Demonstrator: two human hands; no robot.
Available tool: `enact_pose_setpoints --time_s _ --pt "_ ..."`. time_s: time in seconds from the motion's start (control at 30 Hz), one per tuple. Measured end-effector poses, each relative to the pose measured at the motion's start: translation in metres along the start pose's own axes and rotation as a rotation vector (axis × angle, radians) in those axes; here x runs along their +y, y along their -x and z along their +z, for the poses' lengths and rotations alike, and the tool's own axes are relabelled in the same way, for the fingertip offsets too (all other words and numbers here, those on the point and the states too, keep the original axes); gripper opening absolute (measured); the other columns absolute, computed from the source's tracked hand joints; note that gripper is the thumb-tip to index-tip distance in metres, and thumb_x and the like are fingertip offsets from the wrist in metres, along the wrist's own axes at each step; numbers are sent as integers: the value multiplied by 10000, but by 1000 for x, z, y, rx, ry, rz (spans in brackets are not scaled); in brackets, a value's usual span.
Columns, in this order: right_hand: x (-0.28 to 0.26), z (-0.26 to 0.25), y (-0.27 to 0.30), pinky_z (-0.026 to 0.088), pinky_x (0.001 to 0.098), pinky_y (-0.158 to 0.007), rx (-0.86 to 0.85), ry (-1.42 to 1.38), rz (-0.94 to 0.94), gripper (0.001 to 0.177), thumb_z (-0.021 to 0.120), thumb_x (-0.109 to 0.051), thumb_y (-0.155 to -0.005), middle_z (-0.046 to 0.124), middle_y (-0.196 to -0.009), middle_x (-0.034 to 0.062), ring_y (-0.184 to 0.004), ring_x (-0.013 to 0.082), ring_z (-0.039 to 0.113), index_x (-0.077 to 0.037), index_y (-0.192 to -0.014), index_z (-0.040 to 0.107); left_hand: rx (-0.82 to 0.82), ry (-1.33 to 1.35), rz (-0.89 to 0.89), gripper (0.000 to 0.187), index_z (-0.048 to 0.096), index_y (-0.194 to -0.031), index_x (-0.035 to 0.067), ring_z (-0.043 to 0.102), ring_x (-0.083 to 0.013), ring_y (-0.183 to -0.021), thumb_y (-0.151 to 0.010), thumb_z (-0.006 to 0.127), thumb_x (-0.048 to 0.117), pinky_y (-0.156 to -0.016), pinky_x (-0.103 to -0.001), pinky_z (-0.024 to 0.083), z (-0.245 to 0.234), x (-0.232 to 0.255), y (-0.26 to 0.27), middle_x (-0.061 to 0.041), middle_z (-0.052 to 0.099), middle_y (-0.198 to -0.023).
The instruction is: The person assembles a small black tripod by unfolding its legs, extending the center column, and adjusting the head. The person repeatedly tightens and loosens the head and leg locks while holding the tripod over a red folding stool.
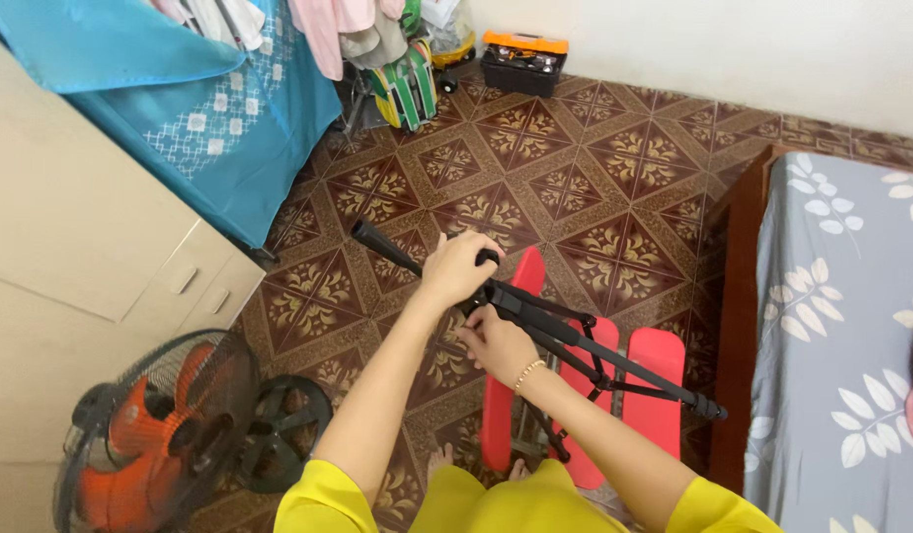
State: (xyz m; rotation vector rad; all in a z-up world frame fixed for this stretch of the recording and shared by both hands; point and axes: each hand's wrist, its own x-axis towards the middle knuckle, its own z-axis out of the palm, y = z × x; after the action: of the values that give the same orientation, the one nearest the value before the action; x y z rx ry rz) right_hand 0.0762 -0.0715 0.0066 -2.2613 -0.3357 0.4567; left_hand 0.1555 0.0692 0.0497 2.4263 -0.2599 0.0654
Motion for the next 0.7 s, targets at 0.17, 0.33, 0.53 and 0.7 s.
enact_pose_setpoints --time_s 0.17,0.33,0.53,0.7 --pt "9 2 13 558 467 -647 223 323 17 364 668 -441 -945 727 -705 144 -709 352 715 -119 -1082 568 31 -21 49 139 728 -991 187 654 -298 -1095 -870 674 231 -1209 -619 235 0 4 1 -45 704 -1122" --pt "11 -8 26 572 479 -659 287 411 198 458 699 -544 -886 731 -765 143 -761 367 720 -128 -1061 620 128 55 228 380 653 -1217 56 520 -381 -1283 -915 661 288 -1170 -593 282 -24 18 12 -173 582 -1314" --pt "5 -11 36 589 447 -690 241 347 312 483 714 -558 -851 746 -774 116 -767 328 739 -144 -1094 661 411 -609 420 376 699 -1089 43 579 -329 -1252 -988 614 395 -1148 -563 342 -123 6 46 -147 673 -1240" --pt "-11 -17 33 570 444 -729 299 315 303 422 767 -481 -810 747 -835 130 -817 325 729 -124 -1028 713 149 -393 130 344 648 -927 80 691 -331 -753 -1061 582 389 -716 -450 558 -160 -4 50 -103 692 -820"
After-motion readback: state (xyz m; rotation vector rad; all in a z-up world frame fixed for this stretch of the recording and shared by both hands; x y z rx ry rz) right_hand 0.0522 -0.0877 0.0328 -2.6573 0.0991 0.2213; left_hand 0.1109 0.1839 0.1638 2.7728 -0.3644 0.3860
